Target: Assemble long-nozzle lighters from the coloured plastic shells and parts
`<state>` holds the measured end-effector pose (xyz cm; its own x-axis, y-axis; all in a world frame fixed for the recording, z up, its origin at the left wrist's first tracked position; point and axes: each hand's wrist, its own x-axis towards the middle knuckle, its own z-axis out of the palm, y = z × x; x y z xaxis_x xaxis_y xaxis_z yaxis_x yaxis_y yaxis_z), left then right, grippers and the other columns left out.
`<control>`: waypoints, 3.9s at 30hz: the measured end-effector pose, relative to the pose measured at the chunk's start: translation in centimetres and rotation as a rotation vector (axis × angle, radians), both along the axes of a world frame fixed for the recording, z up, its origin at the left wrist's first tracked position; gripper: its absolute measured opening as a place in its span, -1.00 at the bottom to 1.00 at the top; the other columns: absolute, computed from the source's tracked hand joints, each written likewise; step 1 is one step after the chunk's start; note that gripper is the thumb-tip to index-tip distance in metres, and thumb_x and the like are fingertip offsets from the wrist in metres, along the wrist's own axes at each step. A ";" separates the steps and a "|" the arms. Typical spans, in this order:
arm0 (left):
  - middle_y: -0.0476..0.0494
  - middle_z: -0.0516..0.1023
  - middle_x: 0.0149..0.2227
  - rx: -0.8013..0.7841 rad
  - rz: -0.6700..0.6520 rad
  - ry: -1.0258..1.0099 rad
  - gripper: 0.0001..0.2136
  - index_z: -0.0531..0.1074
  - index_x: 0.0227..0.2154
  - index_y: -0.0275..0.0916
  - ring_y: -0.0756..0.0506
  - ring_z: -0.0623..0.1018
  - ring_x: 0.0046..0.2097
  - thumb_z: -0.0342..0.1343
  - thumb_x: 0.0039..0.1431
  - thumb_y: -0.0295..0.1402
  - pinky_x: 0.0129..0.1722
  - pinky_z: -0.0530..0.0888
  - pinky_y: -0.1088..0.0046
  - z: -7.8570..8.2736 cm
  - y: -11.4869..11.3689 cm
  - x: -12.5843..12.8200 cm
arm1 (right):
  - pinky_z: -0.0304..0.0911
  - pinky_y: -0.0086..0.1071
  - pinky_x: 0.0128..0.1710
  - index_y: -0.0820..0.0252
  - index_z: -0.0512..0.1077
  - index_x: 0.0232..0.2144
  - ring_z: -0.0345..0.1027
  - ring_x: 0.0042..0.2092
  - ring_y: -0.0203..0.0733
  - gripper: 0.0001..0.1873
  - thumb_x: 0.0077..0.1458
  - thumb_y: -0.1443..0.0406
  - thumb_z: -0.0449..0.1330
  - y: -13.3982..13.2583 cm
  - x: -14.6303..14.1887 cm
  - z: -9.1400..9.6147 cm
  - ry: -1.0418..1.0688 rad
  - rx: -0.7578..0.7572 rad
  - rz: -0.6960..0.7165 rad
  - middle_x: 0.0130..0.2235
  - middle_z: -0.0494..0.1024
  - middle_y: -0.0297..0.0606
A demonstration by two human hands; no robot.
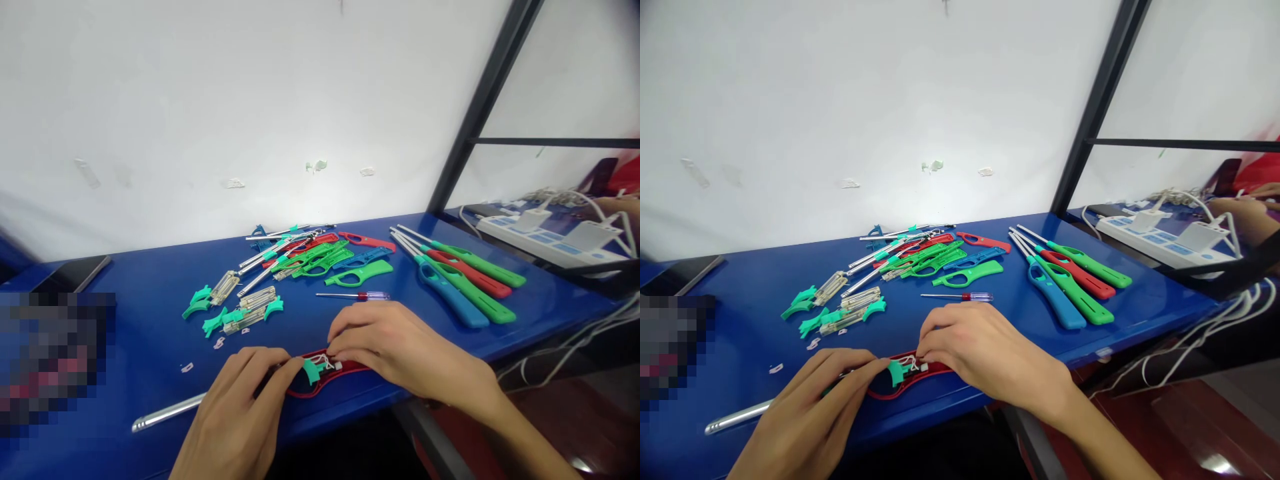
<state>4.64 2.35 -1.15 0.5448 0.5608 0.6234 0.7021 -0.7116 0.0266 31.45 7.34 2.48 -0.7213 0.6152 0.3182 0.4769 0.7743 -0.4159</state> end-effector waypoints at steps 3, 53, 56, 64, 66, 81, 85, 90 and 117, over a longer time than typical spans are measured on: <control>-0.16 0.55 -0.07 -0.003 -0.003 -0.001 -0.57 0.53 0.07 -0.27 -0.08 0.53 -0.05 -0.11 0.34 -0.72 -0.02 0.54 0.39 -0.3 0.0 -0.2 | 0.30 -0.40 -0.10 0.09 0.61 -0.17 0.54 -0.14 -0.26 -0.78 0.46 0.38 0.16 0.0 -0.2 0.2 -0.061 0.062 0.010 -0.06 0.65 -0.40; -0.22 0.53 -0.04 -0.020 0.001 -0.023 -0.59 0.52 0.08 -0.30 -0.08 0.58 -0.06 -0.09 0.35 -0.72 -0.05 0.59 0.40 -0.5 -0.2 0.1 | 0.31 -0.34 -0.23 0.24 0.58 -0.22 0.48 -0.22 -0.20 -0.68 0.50 0.43 0.04 0.7 -2.1 1.2 -0.096 0.601 -0.080 -0.17 0.68 -0.24; -0.21 0.54 -0.06 -0.009 0.003 -0.035 -0.61 0.52 0.07 -0.30 -0.07 0.59 -0.08 -0.08 0.36 -0.71 -0.07 0.60 0.41 -0.4 -0.2 0.1 | 0.34 -0.34 -0.20 0.23 0.58 -0.21 0.50 -0.21 -0.19 -0.69 0.51 0.41 0.04 1.1 -2.1 1.3 -0.097 0.592 -0.089 -0.16 0.68 -0.23; -0.21 0.57 -0.05 -0.009 0.019 -0.028 -0.58 0.53 0.06 -0.25 -0.09 0.61 -0.07 -0.10 0.35 -0.70 -0.04 0.62 0.39 -0.2 -0.2 0.1 | 0.38 -0.35 -0.07 0.13 0.56 -0.06 0.55 -0.12 -0.18 -0.81 0.46 0.18 0.21 -0.4 -0.5 0.5 0.072 0.213 -0.116 -0.13 0.68 -0.26; -0.22 0.58 -0.03 -0.021 0.017 -0.016 -0.57 0.52 0.09 -0.24 -0.09 0.61 -0.05 -0.11 0.36 -0.69 -0.02 0.62 0.38 -0.2 -0.3 -0.1 | 0.38 -0.38 -0.07 0.11 0.58 -0.09 0.55 -0.14 -0.20 -0.82 0.41 0.15 0.28 -1.3 0.0 0.2 0.130 0.083 -0.118 -0.16 0.69 -0.30; -0.16 0.57 -0.09 0.015 0.016 0.041 -0.61 0.53 0.04 -0.20 -0.08 0.57 -0.17 -0.10 0.39 -0.66 -0.18 0.57 0.41 0.3 0.2 -0.2 | 0.40 -0.39 -0.09 0.12 0.62 -0.15 0.53 -0.15 -0.22 -0.81 0.46 0.24 0.20 -1.7 -0.4 -2.1 0.221 0.046 -0.061 -0.16 0.71 -0.31; -0.12 0.57 -0.21 0.022 -0.009 0.113 -0.65 0.51 -0.02 -0.21 -0.08 0.56 -0.27 -0.16 0.44 -0.60 -0.25 0.54 0.40 1.5 0.4 0.5 | 0.41 -0.36 -0.09 0.12 0.62 -0.14 0.52 -0.14 -0.20 -0.78 0.49 0.25 0.16 -1.8 -0.5 -2.4 0.194 0.061 -0.061 -0.14 0.71 -0.29; -0.09 0.52 -0.28 0.107 -0.021 0.198 -0.64 0.46 0.00 -0.21 -0.12 0.51 -0.31 -0.25 0.49 -0.58 -0.27 0.49 0.33 1.5 0.8 0.9 | 0.41 -0.36 -0.08 0.16 0.60 -0.14 0.52 -0.15 -0.20 -0.76 0.51 0.30 0.11 -1.9 -0.8 -2.6 0.203 0.088 -0.068 -0.14 0.70 -0.29; -0.08 0.51 -0.28 0.105 -0.030 0.270 -0.65 0.36 0.01 -0.24 -0.13 0.54 -0.34 -0.31 0.49 -0.59 -0.26 0.51 0.32 1.7 1.1 0.9 | 0.41 -0.41 -0.16 0.20 0.54 -0.19 0.53 -0.23 -0.22 -0.84 0.46 0.36 0.17 -2.7 -2.5 -3.0 0.394 0.110 -0.139 -0.24 0.64 -0.26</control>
